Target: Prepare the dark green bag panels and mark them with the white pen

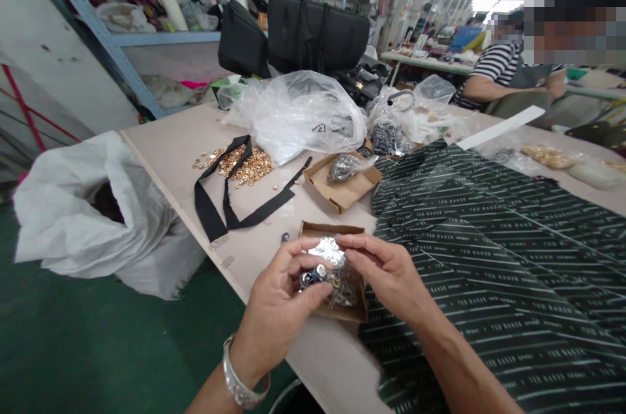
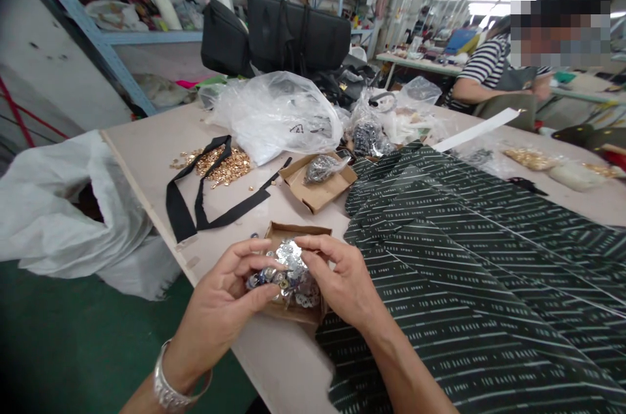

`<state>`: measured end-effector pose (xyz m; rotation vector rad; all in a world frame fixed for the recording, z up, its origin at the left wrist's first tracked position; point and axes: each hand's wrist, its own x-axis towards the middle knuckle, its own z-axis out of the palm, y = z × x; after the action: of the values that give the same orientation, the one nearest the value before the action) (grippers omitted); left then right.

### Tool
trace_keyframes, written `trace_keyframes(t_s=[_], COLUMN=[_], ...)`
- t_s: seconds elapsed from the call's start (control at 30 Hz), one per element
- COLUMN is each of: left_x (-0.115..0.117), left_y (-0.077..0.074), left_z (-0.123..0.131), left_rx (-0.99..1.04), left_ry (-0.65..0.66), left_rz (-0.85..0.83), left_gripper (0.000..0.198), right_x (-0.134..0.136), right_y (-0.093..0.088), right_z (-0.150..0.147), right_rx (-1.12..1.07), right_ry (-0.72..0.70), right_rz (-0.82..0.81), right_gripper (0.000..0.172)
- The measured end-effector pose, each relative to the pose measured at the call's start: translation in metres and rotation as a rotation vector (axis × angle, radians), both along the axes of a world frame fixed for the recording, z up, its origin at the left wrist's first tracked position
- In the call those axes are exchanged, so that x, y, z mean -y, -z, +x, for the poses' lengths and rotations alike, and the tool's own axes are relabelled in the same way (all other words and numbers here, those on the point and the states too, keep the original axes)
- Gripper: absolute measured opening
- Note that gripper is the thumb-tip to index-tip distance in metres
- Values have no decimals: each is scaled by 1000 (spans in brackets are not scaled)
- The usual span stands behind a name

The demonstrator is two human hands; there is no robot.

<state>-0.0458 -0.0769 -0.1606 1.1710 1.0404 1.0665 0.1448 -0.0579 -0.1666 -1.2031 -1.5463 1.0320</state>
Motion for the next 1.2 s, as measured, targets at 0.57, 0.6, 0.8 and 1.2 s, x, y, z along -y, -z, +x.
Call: trace_keyframes(t_s=[0.57,0.6,0.8,1.2], left_x=[-9,-8,-8,-13], left_y=[3,3,5,-2], left_z=[-5,-5,-3,3], left_rx=[133,121,167,281], left_ry=[53,56,15,-141], left_rz=[-82,-87,-173,-289], left_gripper=[31,30,25,38], right_x=[5,5,4,5], right_y=[-11,-11,-4,-1], right_z=[-5,-6,-7,-15], right_rx=[-58,-39,10,105], right_ry=[-163,-146,-34,-54], right_rz=[80,87,5,367], right_gripper=[12,11,15,20])
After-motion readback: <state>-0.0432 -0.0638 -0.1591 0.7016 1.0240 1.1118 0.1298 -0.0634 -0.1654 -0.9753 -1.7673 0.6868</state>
